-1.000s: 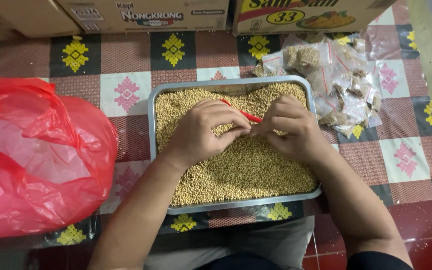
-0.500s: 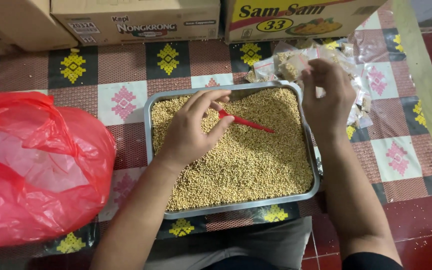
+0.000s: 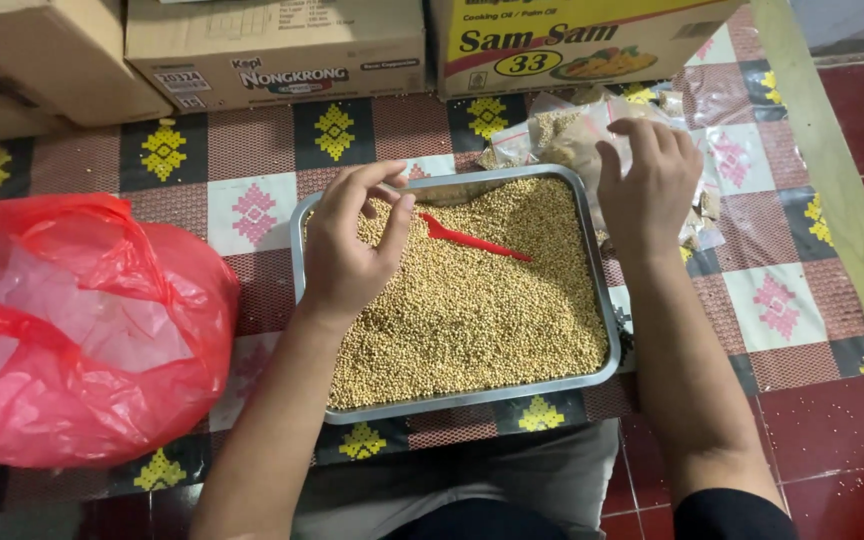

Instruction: A person is using a small red spoon to scoop soybeans from a metal tray into small, clear plastic bags on a table.

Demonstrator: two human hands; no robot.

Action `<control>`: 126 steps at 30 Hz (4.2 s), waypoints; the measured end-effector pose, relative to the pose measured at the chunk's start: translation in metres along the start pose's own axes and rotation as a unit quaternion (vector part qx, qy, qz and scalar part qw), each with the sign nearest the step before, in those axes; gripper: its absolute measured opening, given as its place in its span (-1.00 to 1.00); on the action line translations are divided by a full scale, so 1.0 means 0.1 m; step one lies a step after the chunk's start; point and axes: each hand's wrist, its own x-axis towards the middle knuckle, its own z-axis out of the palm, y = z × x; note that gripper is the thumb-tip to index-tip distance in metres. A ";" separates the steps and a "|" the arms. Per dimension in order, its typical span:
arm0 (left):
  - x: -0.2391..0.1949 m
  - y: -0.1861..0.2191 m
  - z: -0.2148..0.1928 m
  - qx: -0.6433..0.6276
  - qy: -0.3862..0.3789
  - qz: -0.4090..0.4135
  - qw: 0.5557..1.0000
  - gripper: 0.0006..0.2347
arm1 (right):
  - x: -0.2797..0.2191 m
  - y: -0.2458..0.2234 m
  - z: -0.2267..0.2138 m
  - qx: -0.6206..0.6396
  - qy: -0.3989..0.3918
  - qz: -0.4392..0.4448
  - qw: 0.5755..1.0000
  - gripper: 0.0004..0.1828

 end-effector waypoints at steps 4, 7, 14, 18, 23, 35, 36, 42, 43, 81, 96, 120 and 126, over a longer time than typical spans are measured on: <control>0.07 0.44 -0.29 0.076 -0.002 0.043 0.996 -0.74 | 0.03 -0.19 -0.14 0.022 0.068 -0.043 0.997 -0.65; -0.12 0.69 -0.62 0.125 -0.020 0.013 0.992 -0.75 | 0.00 -0.28 -0.11 0.137 0.031 -0.100 0.985 -0.76; -0.59 0.61 -1.52 0.339 0.098 -0.032 0.935 -0.89 | -0.12 -0.55 -0.16 0.211 -0.217 -0.180 0.936 -0.78; -0.69 0.56 -1.78 0.418 0.073 -0.165 0.890 -0.94 | -0.12 -0.62 -0.21 0.177 -0.214 -0.189 0.942 -0.76; -0.78 0.40 -1.79 0.552 -0.061 -0.236 0.797 -0.60 | -0.17 -0.63 -0.19 0.163 -0.223 -0.187 0.943 -0.78; -0.84 0.20 -1.76 0.520 -0.026 -0.285 0.805 -0.69 | -0.17 -0.61 -0.16 0.162 -0.224 -0.192 0.942 -0.84; -0.85 0.21 -1.78 0.499 0.004 -0.266 0.825 -0.71 | -0.16 -0.61 -0.15 0.162 -0.228 -0.196 0.940 -0.85; -0.93 0.50 -1.82 0.479 0.067 -0.194 0.853 -0.81 | -0.15 -0.62 -0.16 0.162 -0.221 -0.192 0.942 -0.85; -0.90 0.58 -1.81 0.477 0.073 -0.192 0.854 -0.82 | -0.15 -0.63 -0.17 0.160 -0.221 -0.190 0.943 -0.85; -0.08 -0.22 0.15 -0.015 -0.194 -0.220 0.956 -0.83 | -0.17 -0.55 -0.11 0.373 -0.173 -0.024 0.911 -0.89; -0.06 -0.23 0.13 -0.077 -0.029 -0.096 0.992 -0.89 | -0.20 -0.48 0.02 0.477 -0.341 0.176 0.790 -0.86; -0.19 -0.19 0.21 0.058 -0.076 -0.049 0.994 -0.85 | -0.25 -0.35 -0.04 0.695 -0.112 0.238 0.669 -0.94; -0.21 -0.15 0.24 0.080 -0.076 -0.025 0.994 -0.73 | -0.30 -0.46 -0.16 0.614 -0.106 0.130 0.771 -0.92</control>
